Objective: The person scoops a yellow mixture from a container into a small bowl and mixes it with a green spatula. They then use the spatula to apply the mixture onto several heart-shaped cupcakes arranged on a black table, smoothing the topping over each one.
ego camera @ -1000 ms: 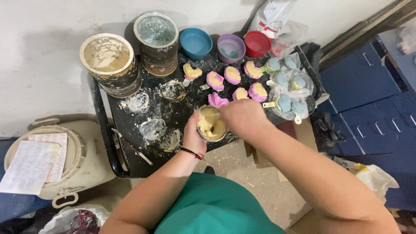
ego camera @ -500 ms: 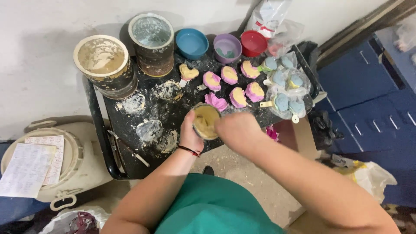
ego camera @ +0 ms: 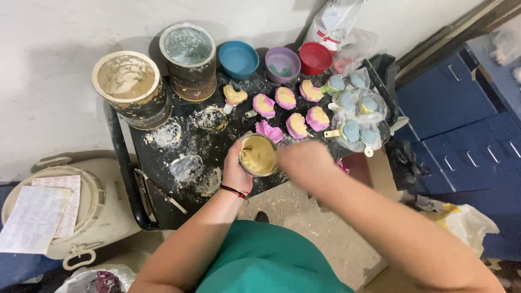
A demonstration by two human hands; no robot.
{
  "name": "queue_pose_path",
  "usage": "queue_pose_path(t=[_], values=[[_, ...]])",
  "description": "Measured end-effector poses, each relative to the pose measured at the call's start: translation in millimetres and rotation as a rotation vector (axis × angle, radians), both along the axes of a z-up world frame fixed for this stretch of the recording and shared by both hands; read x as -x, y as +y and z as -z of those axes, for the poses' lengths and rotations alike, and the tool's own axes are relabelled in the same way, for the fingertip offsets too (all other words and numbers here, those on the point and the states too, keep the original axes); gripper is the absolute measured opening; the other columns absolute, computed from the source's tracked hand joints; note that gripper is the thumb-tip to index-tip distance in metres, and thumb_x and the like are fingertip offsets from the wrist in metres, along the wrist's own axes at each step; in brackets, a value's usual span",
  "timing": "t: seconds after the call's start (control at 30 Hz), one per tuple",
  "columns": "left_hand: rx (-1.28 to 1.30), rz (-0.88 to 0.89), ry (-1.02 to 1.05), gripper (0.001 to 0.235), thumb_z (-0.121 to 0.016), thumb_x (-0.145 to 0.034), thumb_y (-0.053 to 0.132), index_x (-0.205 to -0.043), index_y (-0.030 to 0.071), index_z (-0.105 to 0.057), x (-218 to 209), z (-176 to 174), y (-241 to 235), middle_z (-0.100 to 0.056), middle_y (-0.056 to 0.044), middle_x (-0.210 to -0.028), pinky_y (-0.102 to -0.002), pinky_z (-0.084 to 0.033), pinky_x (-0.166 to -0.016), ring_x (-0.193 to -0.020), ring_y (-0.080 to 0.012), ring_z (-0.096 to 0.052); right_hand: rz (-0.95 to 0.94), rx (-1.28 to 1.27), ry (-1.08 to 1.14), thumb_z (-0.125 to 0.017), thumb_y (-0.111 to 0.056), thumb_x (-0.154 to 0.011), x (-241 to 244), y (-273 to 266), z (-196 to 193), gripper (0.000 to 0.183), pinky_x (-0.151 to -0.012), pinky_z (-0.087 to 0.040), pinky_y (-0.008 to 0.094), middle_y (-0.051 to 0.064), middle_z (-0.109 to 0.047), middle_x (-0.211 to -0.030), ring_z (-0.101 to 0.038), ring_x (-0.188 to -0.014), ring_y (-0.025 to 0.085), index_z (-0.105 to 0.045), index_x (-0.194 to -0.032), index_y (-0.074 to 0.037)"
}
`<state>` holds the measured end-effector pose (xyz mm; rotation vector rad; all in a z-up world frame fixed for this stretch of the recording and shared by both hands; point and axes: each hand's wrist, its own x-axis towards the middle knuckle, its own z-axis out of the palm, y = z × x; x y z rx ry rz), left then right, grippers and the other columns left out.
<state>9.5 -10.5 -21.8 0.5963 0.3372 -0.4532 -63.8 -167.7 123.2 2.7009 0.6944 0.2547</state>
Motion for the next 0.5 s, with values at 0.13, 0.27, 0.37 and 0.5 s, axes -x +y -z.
queue_pose_path(t=[0.13, 0.27, 0.37, 0.5], values=[[0.014, 0.044, 0.050, 0.053, -0.073, -0.093, 0.049, -0.131, 0.013, -0.069, 0.5, 35.7, -18.8, -0.072, -0.017, -0.125, -0.056, -0.060, -0.093, -0.112, -0.0359, -0.071, 0.078, 0.073, 0.042, -0.071, -0.003, -0.079, -18.7, 17.4, -11.1, 0.028, -0.042, -0.047, 0.037, -0.003, -0.061, -0.052, -0.062, -0.046, 0.019, -0.066, -0.060, -0.024], [0.007, 0.049, 0.039, 0.054, -0.071, -0.093, 0.049, -0.132, 0.011, -0.069, -3.6, 19.7, -9.3, -0.073, -0.017, -0.124, -0.052, -0.062, -0.090, -0.111, -0.0336, -0.072, 0.097, -0.006, 0.042, -0.072, -0.006, -0.082, -14.4, 13.9, -21.3, 0.024, -0.044, -0.050, 0.037, -0.001, -0.060, -0.051, -0.065, -0.047, 0.020, -0.064, -0.065, -0.020], [0.002, 0.033, 0.058, 0.050, -0.073, -0.092, 0.046, -0.128, 0.011, -0.070, -1.4, 15.2, -17.1, -0.074, -0.016, -0.120, -0.051, -0.063, -0.089, -0.107, -0.0320, -0.073, 0.079, 0.022, 0.077, -0.073, -0.007, -0.081, -9.8, 16.9, -24.0, 0.024, -0.046, -0.053, 0.037, -0.002, -0.064, -0.054, -0.068, -0.051, 0.020, -0.065, -0.064, -0.023], [0.040, 0.094, 0.015, 0.053, -0.070, -0.092, 0.046, -0.133, 0.011, -0.069, 7.3, 14.1, -21.5, -0.073, -0.017, -0.125, -0.051, -0.063, -0.090, -0.111, -0.0321, -0.072, 0.291, 0.029, 0.198, -0.066, -0.009, -0.091, -32.5, -0.3, -33.8, 0.027, -0.048, -0.054, 0.033, -0.002, -0.060, -0.053, -0.062, -0.048, 0.016, -0.063, -0.066, -0.020]])
